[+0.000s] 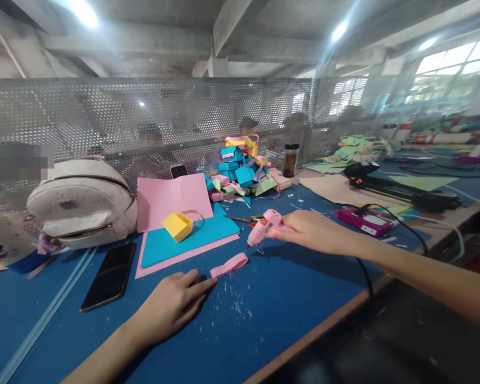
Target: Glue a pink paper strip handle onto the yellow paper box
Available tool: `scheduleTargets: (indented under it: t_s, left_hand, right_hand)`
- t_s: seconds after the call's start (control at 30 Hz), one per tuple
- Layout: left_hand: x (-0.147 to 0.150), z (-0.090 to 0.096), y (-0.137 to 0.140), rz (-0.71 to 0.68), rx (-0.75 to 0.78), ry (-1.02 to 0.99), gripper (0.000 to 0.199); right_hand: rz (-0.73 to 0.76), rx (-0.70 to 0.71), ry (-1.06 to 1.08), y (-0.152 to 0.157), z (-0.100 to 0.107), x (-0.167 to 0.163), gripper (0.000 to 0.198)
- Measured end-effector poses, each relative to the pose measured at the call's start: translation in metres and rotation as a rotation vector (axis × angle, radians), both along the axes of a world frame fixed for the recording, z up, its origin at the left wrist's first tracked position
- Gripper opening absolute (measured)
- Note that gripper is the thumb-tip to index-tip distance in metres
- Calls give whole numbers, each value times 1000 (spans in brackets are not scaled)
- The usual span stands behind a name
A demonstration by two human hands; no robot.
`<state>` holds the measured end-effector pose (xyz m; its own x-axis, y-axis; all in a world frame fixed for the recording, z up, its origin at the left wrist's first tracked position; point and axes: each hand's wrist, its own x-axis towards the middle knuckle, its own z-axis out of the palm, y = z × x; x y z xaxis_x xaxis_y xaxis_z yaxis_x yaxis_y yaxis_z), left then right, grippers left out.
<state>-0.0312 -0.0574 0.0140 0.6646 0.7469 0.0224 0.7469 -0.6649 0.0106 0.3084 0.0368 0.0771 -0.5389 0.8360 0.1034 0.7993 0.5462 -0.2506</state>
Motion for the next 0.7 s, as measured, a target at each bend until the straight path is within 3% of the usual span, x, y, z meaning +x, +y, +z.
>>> scheduleTargets:
  t_s: [0.7]
  left_hand:
    - [0, -1, 1, -13, 24, -3, 42]
  right_hand:
    - [41, 37, 9, -5, -1, -5, 53]
